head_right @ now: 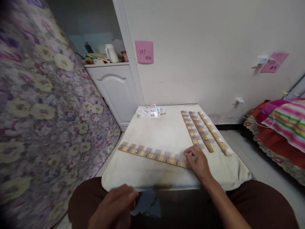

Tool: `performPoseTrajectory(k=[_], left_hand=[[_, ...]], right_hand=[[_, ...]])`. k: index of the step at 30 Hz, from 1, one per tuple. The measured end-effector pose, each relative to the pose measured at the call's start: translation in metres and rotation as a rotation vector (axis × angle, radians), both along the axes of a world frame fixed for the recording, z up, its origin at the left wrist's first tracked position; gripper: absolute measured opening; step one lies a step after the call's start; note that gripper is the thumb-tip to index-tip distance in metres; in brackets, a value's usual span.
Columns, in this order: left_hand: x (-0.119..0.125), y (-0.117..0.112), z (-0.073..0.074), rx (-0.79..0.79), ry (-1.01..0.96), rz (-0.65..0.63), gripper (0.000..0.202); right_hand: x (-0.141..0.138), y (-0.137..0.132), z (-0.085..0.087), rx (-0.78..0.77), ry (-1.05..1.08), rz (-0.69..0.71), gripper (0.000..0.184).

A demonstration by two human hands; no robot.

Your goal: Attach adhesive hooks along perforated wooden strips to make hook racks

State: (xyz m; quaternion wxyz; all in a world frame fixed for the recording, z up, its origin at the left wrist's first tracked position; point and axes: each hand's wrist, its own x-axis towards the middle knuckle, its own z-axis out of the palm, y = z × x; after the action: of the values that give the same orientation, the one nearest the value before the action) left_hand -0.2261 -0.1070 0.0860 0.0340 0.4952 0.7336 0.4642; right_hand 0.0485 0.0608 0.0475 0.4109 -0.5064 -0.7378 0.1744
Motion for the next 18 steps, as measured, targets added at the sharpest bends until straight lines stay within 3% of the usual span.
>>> performPoseTrajectory(k=[2, 4, 8, 10, 13, 18], left_hand=[[-0.017, 0.015, -0.008, 0.066, 0.047, -0.240, 0.031], [-0.035, 0.028, -0.026, 0.113, 0.099, -0.396, 0.022], [-0.062, 0.036, -0.075, 0.004, 0.151, -0.411, 0.024], [-0.067, 0.036, -0.092, -0.002, 0.179, -0.424, 0.024], [-0.067, 0.036, -0.102, -0.010, 0.200, -0.419, 0.023], [-0.067, 0.038, -0.105, -0.048, 0.186, -0.421, 0.023]], right_hand=[[-0.026, -0.004, 0.009, -0.027, -0.084, 0.091, 0.013], [-0.050, -0.009, 0.015, -0.040, -0.169, 0.126, 0.012], [-0.091, -0.013, 0.021, -0.036, -0.295, 0.142, 0.013], [-0.109, -0.011, 0.021, -0.030, -0.340, 0.149, 0.013], [-0.134, -0.006, 0.017, -0.043, -0.436, 0.170, 0.023], [-0.160, 0.004, 0.003, -0.092, -0.587, 0.192, 0.036]])
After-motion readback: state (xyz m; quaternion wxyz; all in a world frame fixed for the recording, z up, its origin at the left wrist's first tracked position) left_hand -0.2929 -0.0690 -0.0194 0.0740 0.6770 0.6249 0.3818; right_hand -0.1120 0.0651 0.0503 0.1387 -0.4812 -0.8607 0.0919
